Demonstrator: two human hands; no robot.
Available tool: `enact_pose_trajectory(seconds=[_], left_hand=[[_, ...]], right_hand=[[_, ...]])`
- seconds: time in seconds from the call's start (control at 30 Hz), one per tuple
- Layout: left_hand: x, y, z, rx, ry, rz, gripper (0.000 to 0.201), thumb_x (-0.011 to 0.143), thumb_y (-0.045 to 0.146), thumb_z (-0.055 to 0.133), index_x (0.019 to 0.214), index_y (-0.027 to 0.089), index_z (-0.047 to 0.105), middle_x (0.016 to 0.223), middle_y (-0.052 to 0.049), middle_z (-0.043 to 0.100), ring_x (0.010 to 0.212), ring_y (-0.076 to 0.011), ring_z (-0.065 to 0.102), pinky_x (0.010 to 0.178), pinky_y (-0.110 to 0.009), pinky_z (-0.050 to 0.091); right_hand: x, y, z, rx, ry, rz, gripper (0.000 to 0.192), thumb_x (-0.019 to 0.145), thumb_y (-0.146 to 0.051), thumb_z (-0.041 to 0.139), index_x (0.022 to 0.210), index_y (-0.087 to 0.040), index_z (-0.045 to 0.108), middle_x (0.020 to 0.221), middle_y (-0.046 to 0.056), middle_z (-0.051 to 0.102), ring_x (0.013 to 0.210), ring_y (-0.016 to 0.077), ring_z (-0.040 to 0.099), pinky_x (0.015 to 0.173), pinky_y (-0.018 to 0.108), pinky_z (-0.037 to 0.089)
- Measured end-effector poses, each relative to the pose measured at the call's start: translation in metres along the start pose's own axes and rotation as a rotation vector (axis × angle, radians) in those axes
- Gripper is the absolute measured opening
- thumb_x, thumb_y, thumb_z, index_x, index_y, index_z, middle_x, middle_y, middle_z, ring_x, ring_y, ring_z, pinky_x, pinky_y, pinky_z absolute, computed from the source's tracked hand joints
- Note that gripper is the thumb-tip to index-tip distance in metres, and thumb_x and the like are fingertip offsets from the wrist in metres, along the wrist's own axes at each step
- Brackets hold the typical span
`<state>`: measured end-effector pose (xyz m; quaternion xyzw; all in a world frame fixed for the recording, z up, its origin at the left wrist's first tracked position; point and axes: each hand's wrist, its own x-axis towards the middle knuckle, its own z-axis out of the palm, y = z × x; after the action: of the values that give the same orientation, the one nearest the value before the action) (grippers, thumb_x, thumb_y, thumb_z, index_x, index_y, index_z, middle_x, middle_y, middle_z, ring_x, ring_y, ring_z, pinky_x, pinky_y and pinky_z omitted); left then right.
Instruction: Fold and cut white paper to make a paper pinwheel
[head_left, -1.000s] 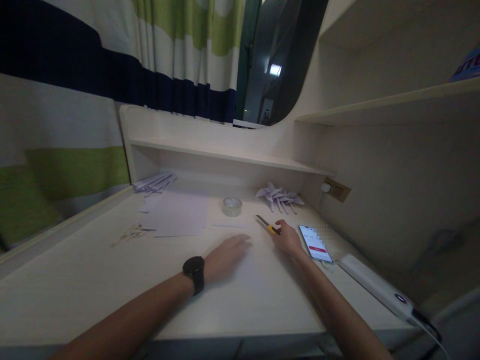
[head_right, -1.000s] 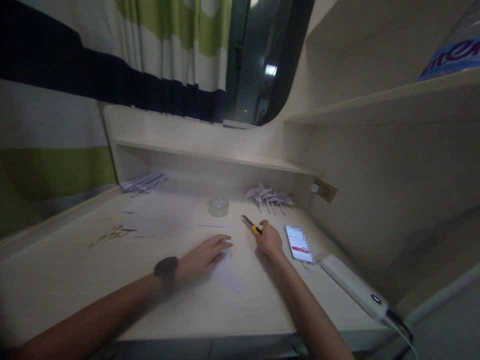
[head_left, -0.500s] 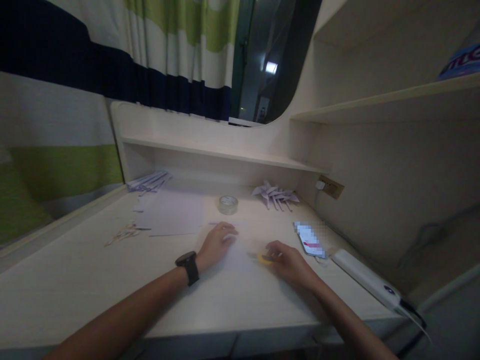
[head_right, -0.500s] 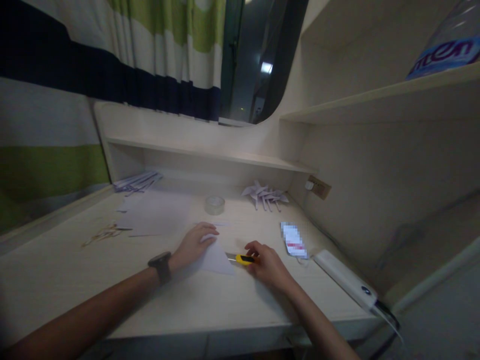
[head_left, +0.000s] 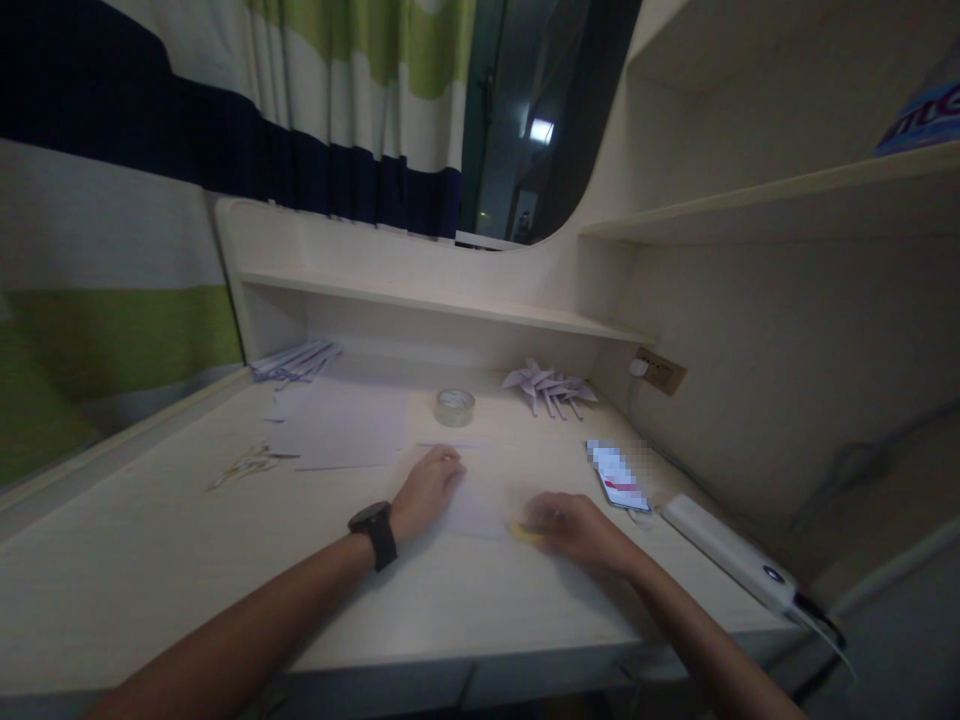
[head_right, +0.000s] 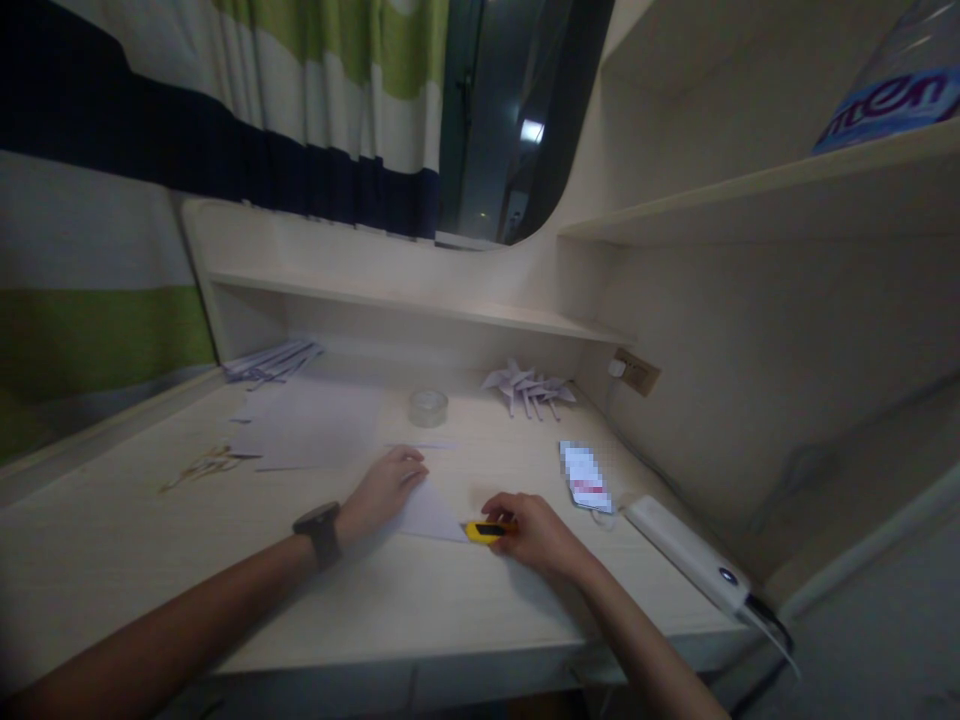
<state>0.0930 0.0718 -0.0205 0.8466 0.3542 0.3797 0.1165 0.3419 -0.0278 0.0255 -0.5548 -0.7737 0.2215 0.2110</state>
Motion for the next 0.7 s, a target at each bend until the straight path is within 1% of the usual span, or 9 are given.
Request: enact_pose_trajectory(seconds=[0.17,0.3,0.37,0.43,0.5,0.57,0.6,0.7], left_hand=[[0.0,-0.004,0.001,0.064,-0.012,-0.032,0.024,0.087,0.015,0.046,0.078,0.014,0.068,0.096,-0.01,0.061,0.093,-0.0203,0.056,0.087,-0.034,0.044],[-0.001,-0.007,0.002,0.096,-0.041,-0.026,0.026,0.089,0.019,0.045,0.076,0.014,0.068,0.099,-0.01,0.063,0.093,-0.0202,0.057,0.087,-0.034,0.044],[-0.001,-0.007,0.002,0.114,-0.08,-0.014,0.029,0.09,0.022,0.043,0.076,0.015,0.068,0.101,-0.01,0.064,0.096,-0.0206,0.057,0.089,-0.034,0.044],[-0.002,-0.003,-0.001,0.144,-0.109,-0.008,0.032,0.091,0.025,0.041,0.078,0.016,0.069,0.106,-0.011,0.064,0.103,-0.0221,0.056,0.093,-0.036,0.042],[-0.004,0.004,-0.007,0.195,-0.109,0.01,0.034,0.092,0.029,0.039,0.086,0.015,0.069,0.117,-0.012,0.061,0.115,-0.0244,0.049,0.1,-0.04,0.036],[-0.009,0.014,-0.014,0.247,-0.115,0.054,0.034,0.092,0.033,0.039,0.101,0.015,0.067,0.13,-0.012,0.053,0.126,-0.0263,0.039,0.107,-0.045,0.026],[-0.013,0.02,-0.017,0.258,-0.149,0.09,0.035,0.093,0.034,0.038,0.109,0.018,0.064,0.134,-0.009,0.049,0.13,-0.0263,0.034,0.109,-0.048,0.02],[-0.024,0.035,-0.022,0.262,-0.314,0.185,0.038,0.091,0.041,0.04,0.125,0.03,0.053,0.141,-0.002,0.041,0.135,-0.0284,0.024,0.109,-0.057,0.009]], right_hand=[[-0.003,0.0,-0.003,-0.032,-0.008,-0.006,0.031,0.064,-0.009,0.064,0.093,-0.018,0.067,0.086,0.003,0.068,0.076,0.0163,0.06,0.068,0.025,0.044],[-0.003,0.002,-0.002,-0.044,-0.01,-0.001,0.026,0.067,-0.012,0.065,0.092,-0.018,0.067,0.086,0.003,0.068,0.076,0.0158,0.06,0.067,0.024,0.044],[-0.003,0.001,-0.001,-0.052,-0.008,-0.001,0.026,0.067,-0.012,0.065,0.092,-0.018,0.067,0.086,0.003,0.068,0.075,0.0157,0.06,0.067,0.024,0.045],[-0.003,-0.001,-0.001,-0.056,-0.006,-0.003,0.028,0.066,-0.009,0.064,0.091,-0.018,0.068,0.085,0.003,0.068,0.075,0.0157,0.06,0.067,0.024,0.045],[-0.003,-0.003,-0.001,-0.061,-0.004,-0.001,0.029,0.064,-0.006,0.063,0.09,-0.018,0.068,0.085,0.003,0.068,0.075,0.0155,0.06,0.067,0.024,0.045],[-0.003,-0.003,-0.001,-0.064,-0.003,-0.004,0.029,0.063,-0.005,0.063,0.089,-0.018,0.068,0.084,0.003,0.069,0.074,0.0156,0.061,0.068,0.025,0.045],[-0.003,-0.003,-0.001,-0.066,-0.001,-0.009,0.029,0.063,-0.006,0.063,0.089,-0.018,0.068,0.084,0.003,0.069,0.074,0.0156,0.06,0.068,0.025,0.045],[-0.002,0.001,0.001,-0.061,0.004,-0.035,0.026,0.066,-0.009,0.063,0.09,-0.018,0.069,0.084,0.003,0.068,0.072,0.0155,0.06,0.068,0.027,0.046]])
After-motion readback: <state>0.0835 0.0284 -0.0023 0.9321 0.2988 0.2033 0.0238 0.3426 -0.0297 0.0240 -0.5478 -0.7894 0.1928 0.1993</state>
